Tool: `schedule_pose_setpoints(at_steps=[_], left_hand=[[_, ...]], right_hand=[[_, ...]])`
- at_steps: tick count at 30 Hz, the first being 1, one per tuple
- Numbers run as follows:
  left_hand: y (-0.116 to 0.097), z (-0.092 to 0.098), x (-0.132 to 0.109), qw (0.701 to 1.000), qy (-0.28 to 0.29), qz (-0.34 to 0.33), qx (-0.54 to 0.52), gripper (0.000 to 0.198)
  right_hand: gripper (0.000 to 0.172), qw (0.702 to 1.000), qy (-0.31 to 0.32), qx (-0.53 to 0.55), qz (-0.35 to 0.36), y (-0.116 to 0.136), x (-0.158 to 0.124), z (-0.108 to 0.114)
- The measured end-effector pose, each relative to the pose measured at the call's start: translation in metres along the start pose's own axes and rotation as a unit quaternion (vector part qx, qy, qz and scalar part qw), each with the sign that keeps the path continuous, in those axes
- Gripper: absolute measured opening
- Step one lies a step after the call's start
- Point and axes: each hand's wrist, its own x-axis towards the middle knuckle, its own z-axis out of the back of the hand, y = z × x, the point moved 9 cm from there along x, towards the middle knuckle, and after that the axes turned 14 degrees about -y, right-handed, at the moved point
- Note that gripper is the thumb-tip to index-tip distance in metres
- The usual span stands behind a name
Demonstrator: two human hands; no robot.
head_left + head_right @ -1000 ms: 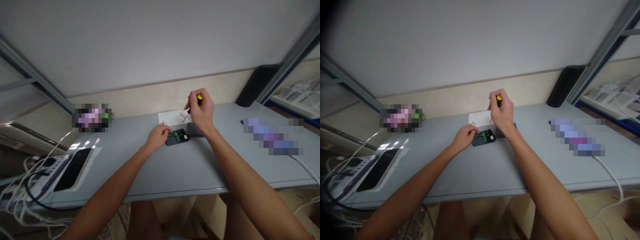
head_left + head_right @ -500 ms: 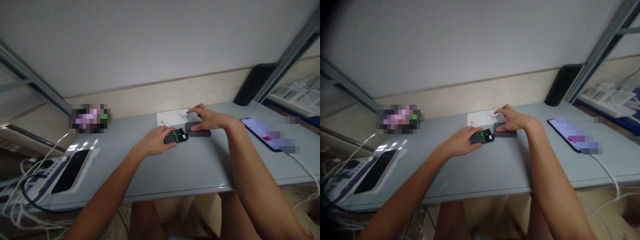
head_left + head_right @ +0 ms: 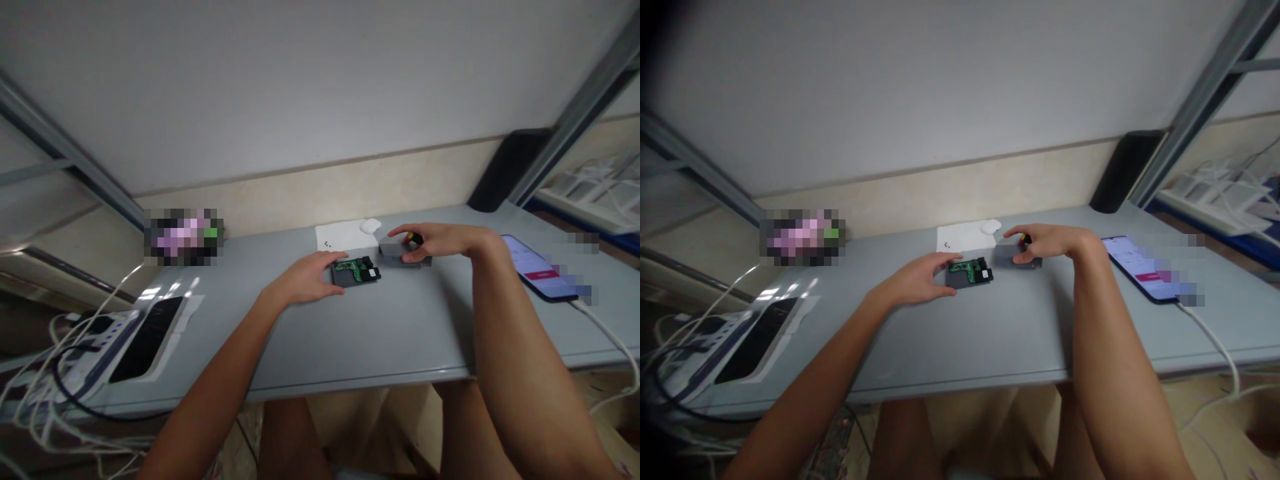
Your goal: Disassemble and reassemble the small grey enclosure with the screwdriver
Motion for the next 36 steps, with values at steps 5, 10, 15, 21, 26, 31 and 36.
schedule_pose_setpoints(at_steps=[5, 10, 15, 21, 26, 31, 36], left_hand=[[0.008, -0.007, 0.002, 0.999, -0.017, 0.014, -0.047, 0.087], [0.018, -0.012, 0.004, 0.998, -0.027, 0.027, -0.046, 0.09], [0.018, -0.013, 0.006, 0.998, -0.039, 0.026, -0.033, 0.088], [0.017, -0.014, 0.006, 0.999, -0.042, 0.009, -0.026, 0.087], [0.019, -0.015, 0.007, 0.999, -0.039, 0.019, -0.028, 0.091], [0.02, -0.016, 0.006, 0.999, -0.041, 0.019, -0.021, 0.09], [0.019, -0.016, 0.006, 0.999, -0.034, 0.014, -0.015, 0.09]], right_hand=[[0.088, 1.0, 0.006, 0.018, 0.018, 0.02, -0.002, -0.003], [0.093, 0.998, 0.018, 0.029, 0.053, 0.044, 0.004, -0.022], [0.09, 0.993, 0.024, -0.015, 0.112, 0.057, 0.013, -0.043], [0.088, 0.99, 0.001, -0.028, 0.136, 0.071, 0.018, -0.051], [0.086, 0.991, -0.007, -0.014, 0.133, 0.073, 0.016, -0.049], [0.082, 0.994, -0.002, -0.009, 0.111, 0.063, 0.014, -0.044], [0.085, 0.995, -0.002, -0.024, 0.101, 0.066, 0.011, -0.044]])
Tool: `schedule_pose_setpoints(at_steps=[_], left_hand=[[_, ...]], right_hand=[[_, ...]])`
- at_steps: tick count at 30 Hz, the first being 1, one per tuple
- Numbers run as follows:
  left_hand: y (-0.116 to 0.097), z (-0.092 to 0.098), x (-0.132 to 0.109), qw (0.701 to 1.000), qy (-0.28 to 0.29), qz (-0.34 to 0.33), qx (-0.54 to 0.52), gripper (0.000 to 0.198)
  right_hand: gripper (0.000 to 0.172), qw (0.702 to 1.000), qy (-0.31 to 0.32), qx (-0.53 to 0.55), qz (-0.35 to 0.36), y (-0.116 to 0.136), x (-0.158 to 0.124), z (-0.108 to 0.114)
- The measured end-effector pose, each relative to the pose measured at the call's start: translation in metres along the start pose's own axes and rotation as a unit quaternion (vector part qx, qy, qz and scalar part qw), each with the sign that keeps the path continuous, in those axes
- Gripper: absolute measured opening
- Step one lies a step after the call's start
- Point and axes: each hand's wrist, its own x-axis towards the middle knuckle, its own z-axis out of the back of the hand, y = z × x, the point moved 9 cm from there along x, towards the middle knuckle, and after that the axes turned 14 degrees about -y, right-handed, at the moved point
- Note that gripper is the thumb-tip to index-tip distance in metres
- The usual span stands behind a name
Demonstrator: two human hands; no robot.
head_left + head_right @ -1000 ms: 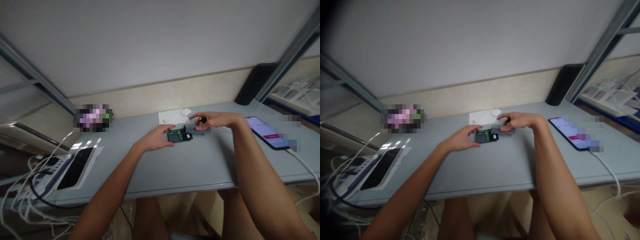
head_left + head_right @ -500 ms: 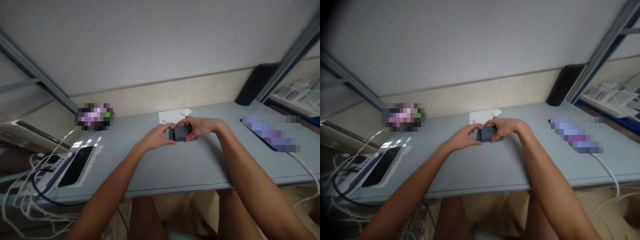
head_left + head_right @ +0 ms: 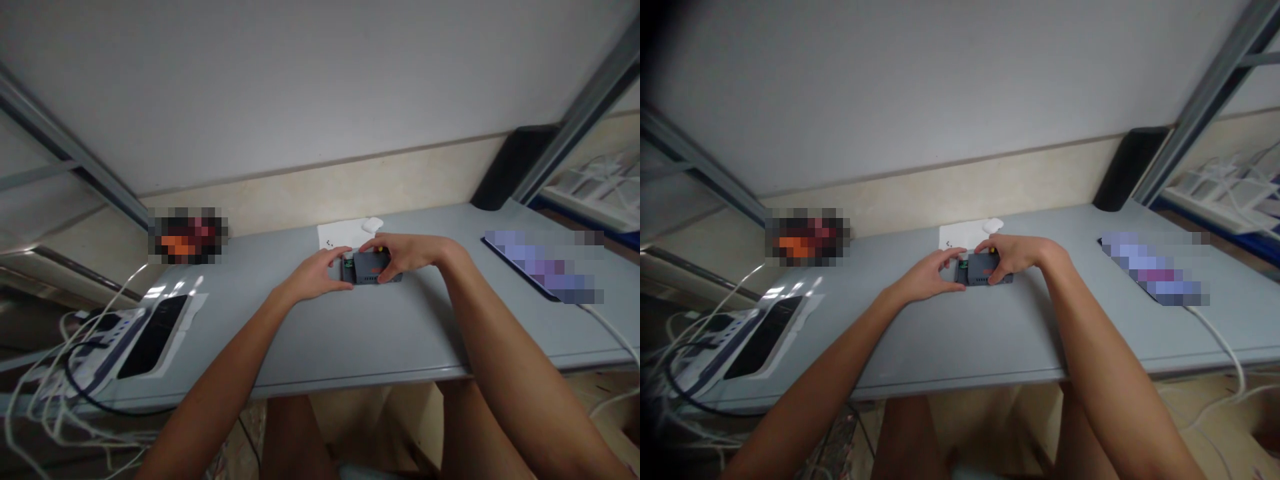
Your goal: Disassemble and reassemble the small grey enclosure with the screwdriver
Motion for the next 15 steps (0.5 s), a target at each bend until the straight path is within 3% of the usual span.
schedule_pose_setpoints(at_steps=[7, 11, 15], left_hand=[[-0.003, 0.001, 0.001, 1.0, 0.004, 0.004, -0.01, 0.09], [-0.004, 0.0, 0.001, 1.0, 0.006, 0.004, -0.011, 0.09], [-0.004, 0.0, 0.002, 1.0, 0.005, 0.006, -0.008, 0.088]], right_hand=[[0.084, 1.0, 0.001, 0.002, 0.023, 0.016, 0.0, -0.001], [0.093, 1.0, 0.013, -0.014, 0.007, 0.013, -0.002, -0.003], [0.085, 1.0, 0.004, -0.029, 0.011, 0.009, -0.002, 0.002]])
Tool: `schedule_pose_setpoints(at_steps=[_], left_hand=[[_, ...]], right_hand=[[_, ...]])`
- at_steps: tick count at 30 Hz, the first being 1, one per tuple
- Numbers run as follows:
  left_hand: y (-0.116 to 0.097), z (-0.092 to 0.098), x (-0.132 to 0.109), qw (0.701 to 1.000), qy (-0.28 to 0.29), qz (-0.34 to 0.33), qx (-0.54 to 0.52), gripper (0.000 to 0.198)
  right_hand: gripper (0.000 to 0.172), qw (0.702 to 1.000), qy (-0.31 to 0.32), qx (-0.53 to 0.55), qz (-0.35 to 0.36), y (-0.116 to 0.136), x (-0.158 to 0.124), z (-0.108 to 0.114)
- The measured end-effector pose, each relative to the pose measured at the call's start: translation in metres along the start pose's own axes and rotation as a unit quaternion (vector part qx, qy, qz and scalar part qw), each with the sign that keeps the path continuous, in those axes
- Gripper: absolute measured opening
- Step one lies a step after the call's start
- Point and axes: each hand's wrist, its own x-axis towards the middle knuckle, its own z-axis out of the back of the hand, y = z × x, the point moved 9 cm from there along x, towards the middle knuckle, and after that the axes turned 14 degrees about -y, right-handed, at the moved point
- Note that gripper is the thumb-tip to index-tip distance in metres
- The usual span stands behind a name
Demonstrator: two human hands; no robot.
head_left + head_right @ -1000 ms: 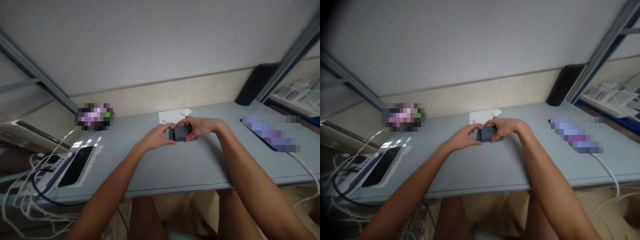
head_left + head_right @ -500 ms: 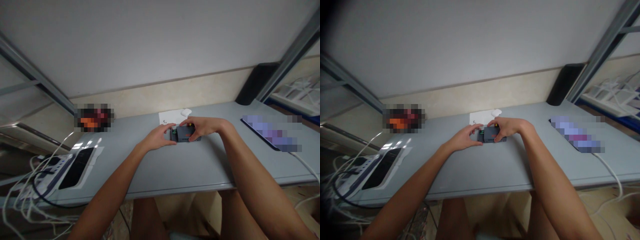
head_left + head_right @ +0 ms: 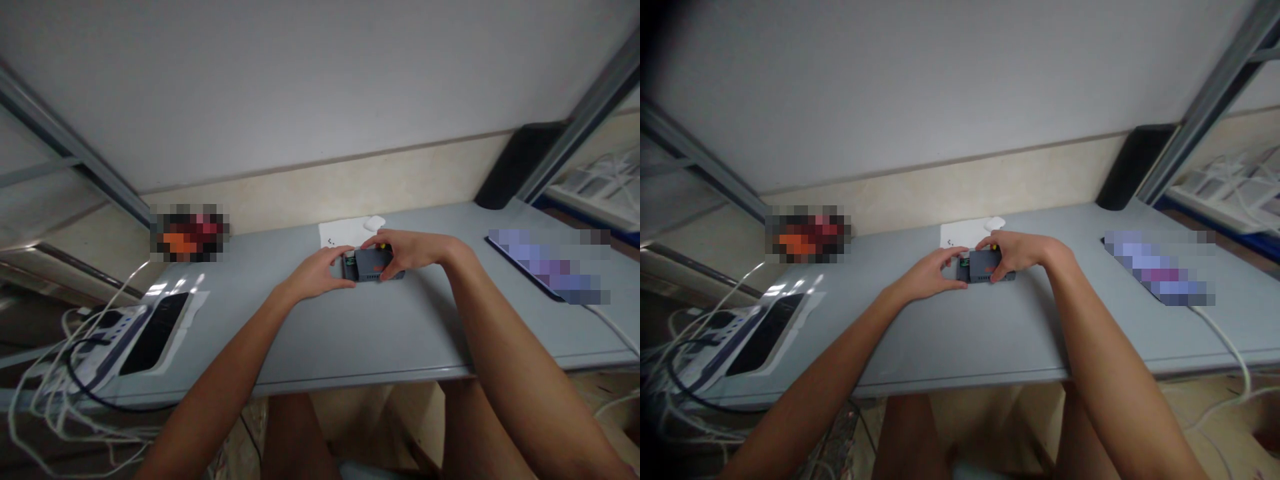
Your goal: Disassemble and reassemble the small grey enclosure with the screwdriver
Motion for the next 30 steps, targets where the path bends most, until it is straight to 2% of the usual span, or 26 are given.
schedule_pose_setpoints(at_steps=[6, 13, 26, 30], left_hand=[[-0.0049, 0.0018, -0.0014, 1.0, 0.002, -0.008, -0.007, 0.088], [-0.0058, 0.0032, -0.0018, 1.0, -0.003, -0.007, -0.003, 0.092], [-0.0052, 0.0019, 0.0001, 1.0, 0.002, 0.007, -0.021, 0.093], [-0.0022, 0.0019, -0.0004, 1.0, -0.001, 0.022, -0.021, 0.095]], right_hand=[[0.08, 0.999, 0.006, 0.042, -0.01, 0.0025, -0.0014, 0.0055], [0.065, 0.999, 0.011, 0.045, -0.001, 0.0068, -0.0019, 0.0057], [0.056, 0.999, -0.029, 0.009, -0.014, 0.0035, 0.0017, 0.0066], [0.053, 1.0, -0.001, 0.011, -0.02, 0.0007, 0.0015, 0.0022]])
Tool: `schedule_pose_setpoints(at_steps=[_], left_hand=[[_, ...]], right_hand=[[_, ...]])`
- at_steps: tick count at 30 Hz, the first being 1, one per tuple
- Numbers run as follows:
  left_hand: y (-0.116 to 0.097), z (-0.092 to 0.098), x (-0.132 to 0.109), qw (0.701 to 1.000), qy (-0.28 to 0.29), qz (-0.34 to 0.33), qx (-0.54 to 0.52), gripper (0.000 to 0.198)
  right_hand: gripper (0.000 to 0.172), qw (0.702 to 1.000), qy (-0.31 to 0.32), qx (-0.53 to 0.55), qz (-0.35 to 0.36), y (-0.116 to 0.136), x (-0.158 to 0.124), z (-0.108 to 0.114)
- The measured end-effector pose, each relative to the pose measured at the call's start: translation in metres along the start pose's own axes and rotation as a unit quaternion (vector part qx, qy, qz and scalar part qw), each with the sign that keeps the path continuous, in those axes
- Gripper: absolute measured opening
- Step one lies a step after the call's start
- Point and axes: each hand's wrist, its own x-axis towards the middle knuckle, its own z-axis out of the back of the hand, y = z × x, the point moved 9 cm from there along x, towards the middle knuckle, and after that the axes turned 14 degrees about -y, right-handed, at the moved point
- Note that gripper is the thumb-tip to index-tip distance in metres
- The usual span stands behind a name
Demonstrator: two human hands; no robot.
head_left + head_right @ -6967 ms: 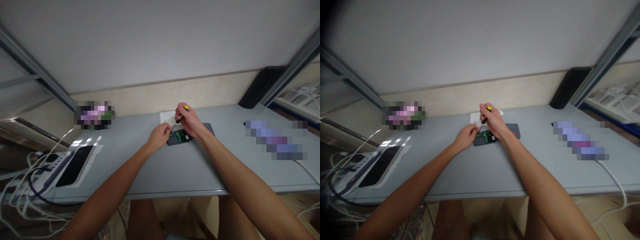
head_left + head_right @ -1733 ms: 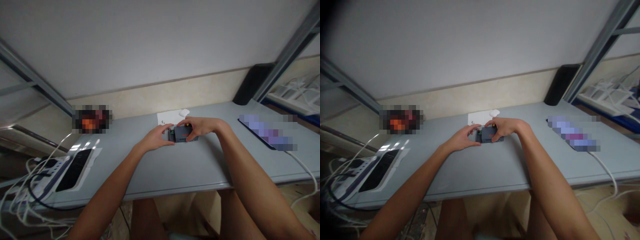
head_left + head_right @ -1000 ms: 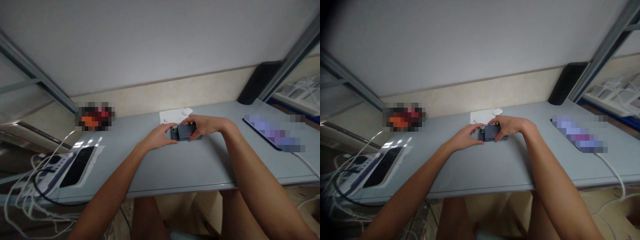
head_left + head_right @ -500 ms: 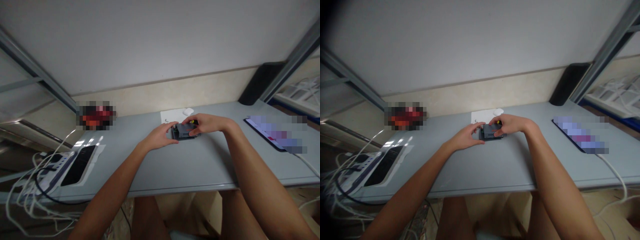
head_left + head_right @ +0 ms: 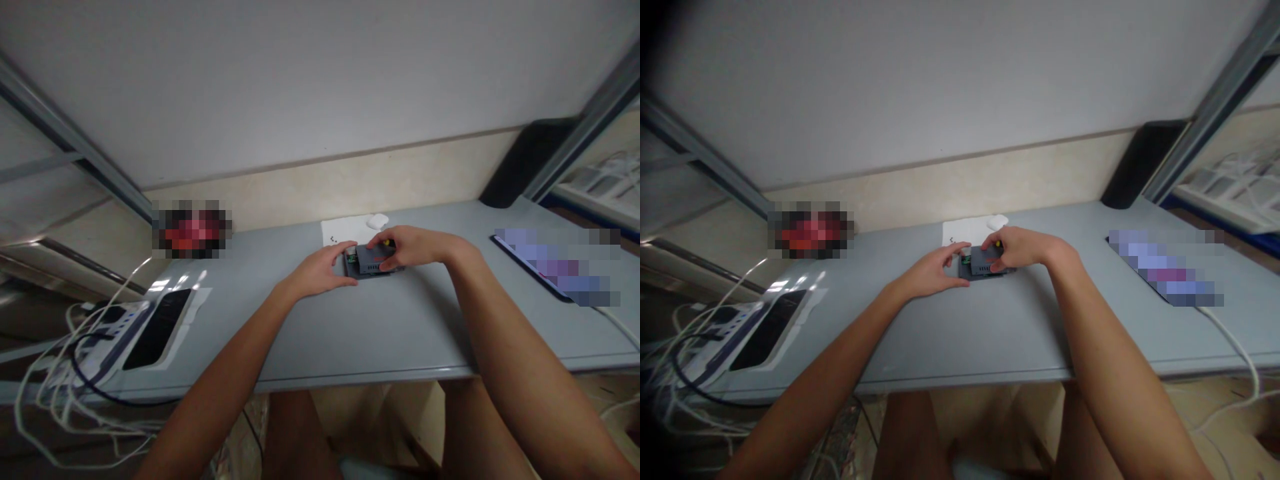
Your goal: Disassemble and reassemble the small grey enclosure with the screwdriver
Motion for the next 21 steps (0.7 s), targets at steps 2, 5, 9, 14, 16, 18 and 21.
schedule_pose_setpoints(at_steps=[2, 5, 9, 14, 16, 18, 21], left_hand=[[0.002, -0.001, 0.0, 1.0, 0.001, 0.004, 0.002, 0.095], [0.003, -0.001, 0.0, 1.0, 0.002, 0.006, 0.006, 0.095], [0.004, -0.002, 0.001, 1.0, 0.003, 0.008, 0.003, 0.095], [0.006, -0.005, 0.001, 1.0, 0.004, 0.003, 0.011, 0.097], [0.008, -0.006, 0.001, 1.0, 0.003, 0.003, 0.019, 0.098], [0.009, -0.006, 0.002, 1.0, 0.003, 0.003, 0.026, 0.101], [0.007, -0.006, 0.001, 0.999, 0.009, -0.009, 0.038, 0.102]], right_hand=[[0.05, 1.0, 0.016, 0.011, 0.002, 0.001, -0.001, -0.003], [0.053, 1.0, 0.009, -0.001, -0.007, 0.001, -0.002, -0.002], [0.062, 1.0, -0.001, -0.005, -0.019, 0.001, -0.004, -0.005], [0.064, 1.0, -0.004, 0.01, -0.01, 0.001, 0.0, -0.01], [0.065, 1.0, -0.007, 0.01, 0.009, 0.005, 0.003, -0.012], [0.065, 0.999, -0.018, 0.004, 0.036, 0.011, 0.006, -0.013], [0.063, 0.997, -0.026, 0.002, 0.073, 0.019, 0.007, -0.015]])
